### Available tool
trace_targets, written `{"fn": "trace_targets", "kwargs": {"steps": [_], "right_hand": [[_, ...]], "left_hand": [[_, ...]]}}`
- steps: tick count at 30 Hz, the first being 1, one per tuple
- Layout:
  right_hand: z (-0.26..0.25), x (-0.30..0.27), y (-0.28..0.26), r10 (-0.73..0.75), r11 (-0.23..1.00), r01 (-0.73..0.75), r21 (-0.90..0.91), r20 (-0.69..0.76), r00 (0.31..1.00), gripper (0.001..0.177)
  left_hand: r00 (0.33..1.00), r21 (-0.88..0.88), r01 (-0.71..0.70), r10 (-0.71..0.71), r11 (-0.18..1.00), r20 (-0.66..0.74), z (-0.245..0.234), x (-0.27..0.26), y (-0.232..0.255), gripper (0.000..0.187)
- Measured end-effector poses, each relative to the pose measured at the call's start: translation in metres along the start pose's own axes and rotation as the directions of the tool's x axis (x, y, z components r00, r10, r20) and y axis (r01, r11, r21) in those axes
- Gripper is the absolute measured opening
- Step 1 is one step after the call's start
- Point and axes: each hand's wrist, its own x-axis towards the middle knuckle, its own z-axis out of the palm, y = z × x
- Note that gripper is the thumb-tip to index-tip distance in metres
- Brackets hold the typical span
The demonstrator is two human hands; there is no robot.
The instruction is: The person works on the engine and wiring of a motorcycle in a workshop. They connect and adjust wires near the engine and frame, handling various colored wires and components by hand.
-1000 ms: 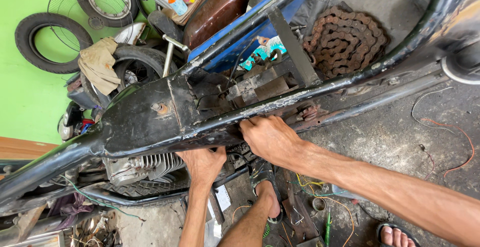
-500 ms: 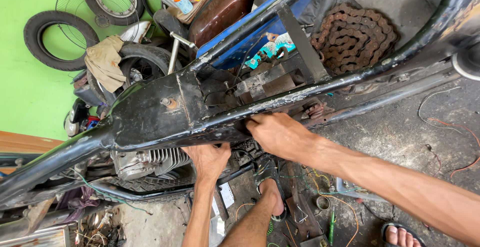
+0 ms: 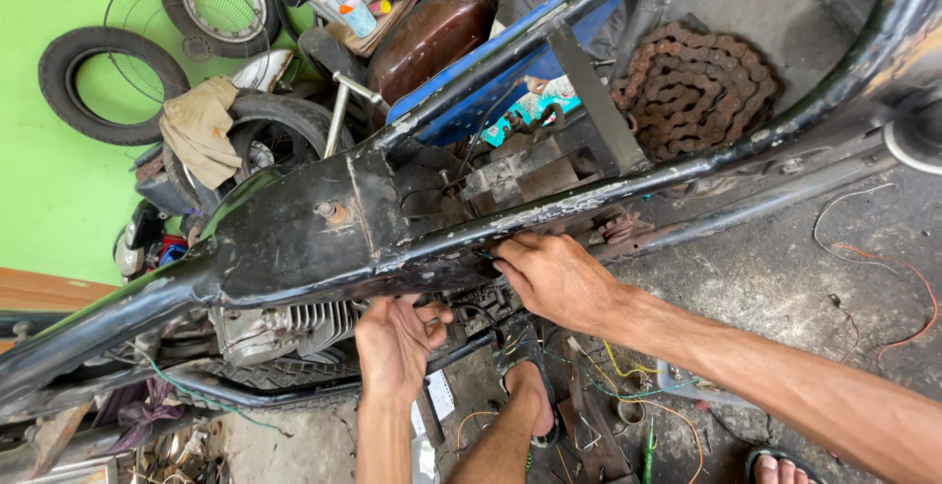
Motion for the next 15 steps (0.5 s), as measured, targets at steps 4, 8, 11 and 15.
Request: {"fn": "trace_targets", "kwargs": {"steps": [4, 8, 11, 15], "right_hand": [[0.002, -0.001, 0.006, -0.003, 1.000, 0.003, 0.008, 0.007, 1.000, 0.014], [0.004, -0.002, 0.006, 0.021, 1.000, -0.021, -0.005, -0.011, 1.000, 0.015], [0.004, -0.001, 0.007, 0.015, 1.000, -0.015, -0.002, -0.017, 1.000, 0.016], [0.007, -0.002, 0.006, 0.022, 1.000, -0.021, 0.021, -0.022, 1.000, 0.018]], "left_hand": [[0.982, -0.062, 0.055, -0.065, 0.997, -0.179, 0.012, -0.005, 0.007, 0.051], [0.989, -0.069, 0.090, -0.097, 0.994, -0.108, 0.024, -0.013, 0.012, 0.079], [0.998, -0.075, 0.050, -0.053, 0.996, -0.034, 0.017, -0.008, 0.002, 0.078], [0.990, -0.122, -0.035, 0.051, 0.992, 0.132, -0.004, 0.014, -0.032, 0.080]]}}
